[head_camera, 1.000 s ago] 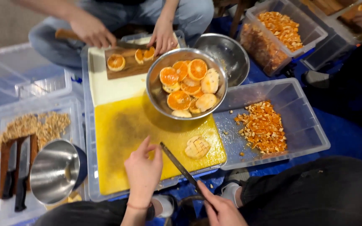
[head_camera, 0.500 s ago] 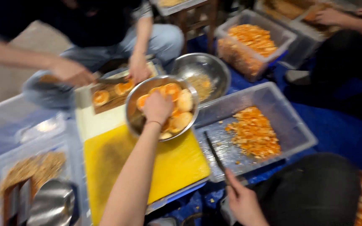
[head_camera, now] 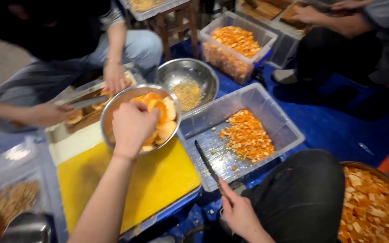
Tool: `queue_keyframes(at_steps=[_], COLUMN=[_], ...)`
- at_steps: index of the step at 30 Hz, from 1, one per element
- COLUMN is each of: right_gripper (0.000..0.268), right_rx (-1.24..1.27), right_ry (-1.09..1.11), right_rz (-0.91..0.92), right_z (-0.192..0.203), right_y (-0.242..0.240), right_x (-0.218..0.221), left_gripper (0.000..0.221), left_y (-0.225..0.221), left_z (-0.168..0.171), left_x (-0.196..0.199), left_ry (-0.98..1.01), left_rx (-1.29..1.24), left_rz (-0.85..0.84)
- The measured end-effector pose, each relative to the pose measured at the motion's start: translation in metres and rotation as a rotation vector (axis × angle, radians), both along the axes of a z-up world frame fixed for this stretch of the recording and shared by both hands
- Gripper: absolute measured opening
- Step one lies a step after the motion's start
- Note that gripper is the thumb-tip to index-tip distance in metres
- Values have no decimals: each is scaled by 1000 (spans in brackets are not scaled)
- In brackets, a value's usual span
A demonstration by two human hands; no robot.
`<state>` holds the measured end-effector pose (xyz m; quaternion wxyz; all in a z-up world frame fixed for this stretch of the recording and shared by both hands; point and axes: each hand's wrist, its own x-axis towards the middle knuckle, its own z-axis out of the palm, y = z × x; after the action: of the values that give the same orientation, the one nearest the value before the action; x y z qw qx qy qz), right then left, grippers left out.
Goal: Slicing oranges into rounds and manually removing the peel from each slice.
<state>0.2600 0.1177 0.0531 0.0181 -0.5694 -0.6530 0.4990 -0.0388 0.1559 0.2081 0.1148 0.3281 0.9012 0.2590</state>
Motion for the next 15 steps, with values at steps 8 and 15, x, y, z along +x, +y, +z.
queue_keyframes(at_steps=[8,15], right_gripper=[61,59], right_rx=[275,735], right_ry=[71,41], right_rz=[89,308], right_z=[-18,-20], right_y=[-21,-92], right_x=[6,13], left_gripper=[34,82], left_y=[-149,-192], left_z=[-156,-180], left_x=[12,7], left_ry=[46,-76], left_rx=[-182,-123], left_rz=[-54,-162])
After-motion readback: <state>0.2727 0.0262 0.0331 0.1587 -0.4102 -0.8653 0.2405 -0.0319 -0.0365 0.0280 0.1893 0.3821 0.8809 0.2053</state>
